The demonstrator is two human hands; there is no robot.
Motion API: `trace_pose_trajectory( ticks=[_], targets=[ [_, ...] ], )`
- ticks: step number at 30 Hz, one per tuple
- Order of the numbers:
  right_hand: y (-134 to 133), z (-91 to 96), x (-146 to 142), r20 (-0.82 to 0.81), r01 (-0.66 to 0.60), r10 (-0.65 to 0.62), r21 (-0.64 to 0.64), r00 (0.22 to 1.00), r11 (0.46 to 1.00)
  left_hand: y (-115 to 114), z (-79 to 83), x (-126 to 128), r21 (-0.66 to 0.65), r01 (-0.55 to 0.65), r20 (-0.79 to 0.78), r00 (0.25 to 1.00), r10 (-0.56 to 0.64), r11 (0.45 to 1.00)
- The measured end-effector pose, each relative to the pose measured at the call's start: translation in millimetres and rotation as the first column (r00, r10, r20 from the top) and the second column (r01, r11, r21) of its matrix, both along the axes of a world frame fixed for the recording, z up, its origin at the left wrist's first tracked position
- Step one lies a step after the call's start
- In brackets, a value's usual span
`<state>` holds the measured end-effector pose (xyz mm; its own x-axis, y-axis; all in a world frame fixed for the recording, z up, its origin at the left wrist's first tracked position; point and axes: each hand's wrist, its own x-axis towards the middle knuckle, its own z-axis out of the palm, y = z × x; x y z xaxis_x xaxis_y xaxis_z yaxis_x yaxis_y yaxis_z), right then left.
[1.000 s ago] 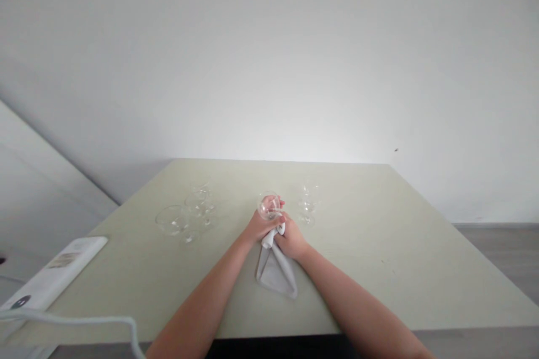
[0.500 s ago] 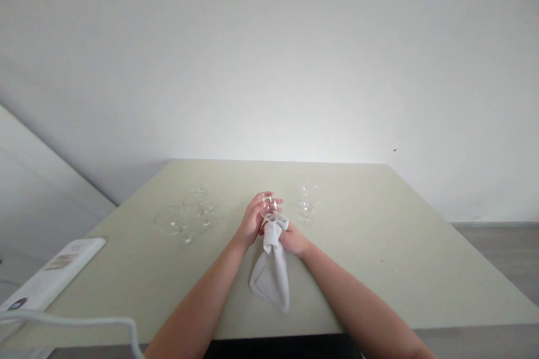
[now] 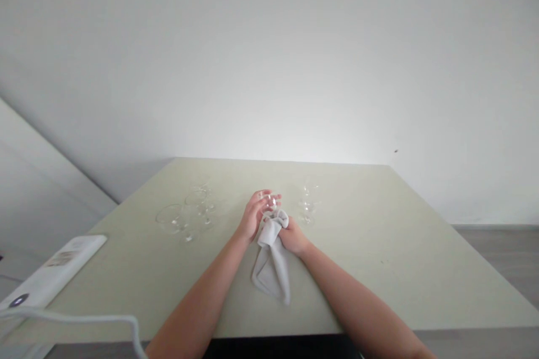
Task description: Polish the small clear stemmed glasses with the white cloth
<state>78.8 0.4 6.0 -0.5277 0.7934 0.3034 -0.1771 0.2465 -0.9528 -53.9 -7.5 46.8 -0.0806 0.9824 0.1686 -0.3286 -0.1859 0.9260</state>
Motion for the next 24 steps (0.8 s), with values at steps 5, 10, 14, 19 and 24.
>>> trace_pose_trajectory(
  ticks=[5, 10, 14, 19, 24],
  targets=[
    [3.6, -5.8, 0.0, 0.033, 0.054, -0.057, 0.071, 0.998, 0.996, 3.2, -3.5, -1.6, 0.069, -0.185, -0.244, 0.95, 0.196, 0.98],
    [3.0, -10.3, -1.5, 0.062, 0.015, -0.018, 0.06, 0.998, 0.998, -2.2, 0.7, 0.5, 0.017, 0.0, -0.028, 1.0, 0.001, 1.0],
    [-0.1, -6.6, -1.3, 0.074, -0.006, 0.002, 0.052, 0.997, 0.999, -3.5, 0.1, 2.3, 0.038, 0.039, -0.06, 0.998, -0.036, 0.999],
    [-2.4, -1.2, -0.8, 0.047, -0.004, 0.002, 0.057, 0.999, 0.998, -1.6, -1.6, 1.5, 0.091, -0.071, -0.228, 0.969, 0.09, 0.993],
    [-0.9, -6.3, -1.0, 0.048, -0.005, 0.002, 0.068, 0.999, 0.998, -4.6, 0.3, 2.0, 0.078, 0.026, -0.177, 0.984, -0.012, 0.997]
  ],
)
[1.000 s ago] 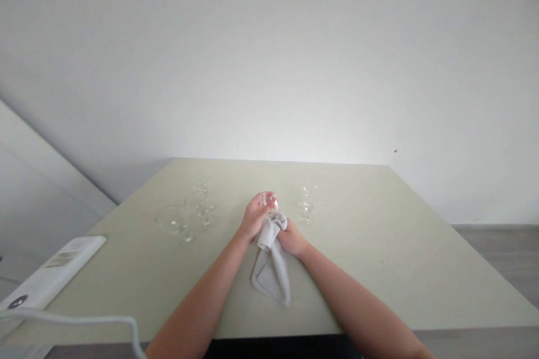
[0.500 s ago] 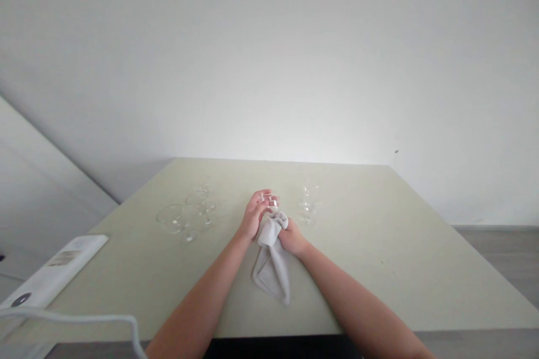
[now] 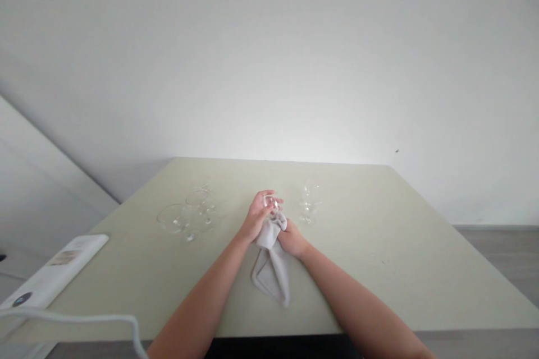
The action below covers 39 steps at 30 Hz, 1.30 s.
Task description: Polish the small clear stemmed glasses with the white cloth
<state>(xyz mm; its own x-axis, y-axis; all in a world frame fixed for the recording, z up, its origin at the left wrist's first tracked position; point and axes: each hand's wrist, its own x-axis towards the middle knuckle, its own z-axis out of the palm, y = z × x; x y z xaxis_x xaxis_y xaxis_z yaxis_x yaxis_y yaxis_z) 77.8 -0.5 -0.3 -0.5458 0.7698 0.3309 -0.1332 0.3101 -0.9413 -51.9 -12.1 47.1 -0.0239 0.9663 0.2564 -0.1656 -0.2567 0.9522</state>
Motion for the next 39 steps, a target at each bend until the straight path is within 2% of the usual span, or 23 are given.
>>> trace_pose_trajectory(
  ticks=[4, 6, 9, 13, 19, 24, 28, 32, 37, 39],
  targets=[
    [2, -4.5, 0, 0.008, 0.008, -0.008, -0.022, 1.0, 1.0, 1, -1.7, 2, 0.04, -0.154, -0.123, 0.98, 0.157, 0.987],
    [2, -5.6, 0, -0.014, -0.007, 0.006, -0.034, 1.0, 0.999, 3, -2.2, 1, 0.041, -0.189, -0.135, 0.972, 0.193, 0.981],
    [2, -5.2, -1, -0.041, -0.02, 0.017, -0.059, 0.999, 0.998, 4, -2.2, -1, 0.011, -0.167, -0.065, 0.984, 0.168, 0.986],
    [1, -2.5, -1, -0.039, -0.035, 0.032, -0.081, 0.999, 0.996, 3, -3.2, -2, -0.054, -0.035, 0.057, 0.998, 0.038, 0.998],
    [0, -2.2, 0, -0.021, -0.024, 0.023, -0.065, 1.0, 0.998, 2, -2.6, -1, 0.013, -0.071, -0.046, 0.996, 0.072, 0.997],
    [-2, 1.0, 0, -0.044, -0.042, 0.037, -0.115, 0.998, 0.993, 1, 0.7, -1, -0.037, -0.044, -0.04, 0.998, 0.043, 0.998],
    [-6, 4.2, -1, -0.054, -0.07, 0.06, -0.196, 0.997, 0.978, -2, 0.3, 1, -0.009, 0.011, 0.143, 0.99, -0.009, 1.0],
    [-7, 3.3, -1, -0.077, -0.071, 0.051, -0.279, 0.996, 0.958, -4, 4.0, 1, 0.013, -0.004, 0.372, 0.928, -0.001, 1.0],
    [-4, -1.1, 1, 0.007, 0.095, -0.099, -0.367, 0.995, 0.925, -6, 16.7, -8, 0.013, -0.142, 0.539, 0.835, 0.113, 0.99],
    [-2, -3.6, 2, 0.063, 0.151, -0.138, -0.359, 0.988, 0.921, -7, 20.6, -11, -0.019, -0.137, 0.588, 0.8, 0.122, 0.99]
  ],
)
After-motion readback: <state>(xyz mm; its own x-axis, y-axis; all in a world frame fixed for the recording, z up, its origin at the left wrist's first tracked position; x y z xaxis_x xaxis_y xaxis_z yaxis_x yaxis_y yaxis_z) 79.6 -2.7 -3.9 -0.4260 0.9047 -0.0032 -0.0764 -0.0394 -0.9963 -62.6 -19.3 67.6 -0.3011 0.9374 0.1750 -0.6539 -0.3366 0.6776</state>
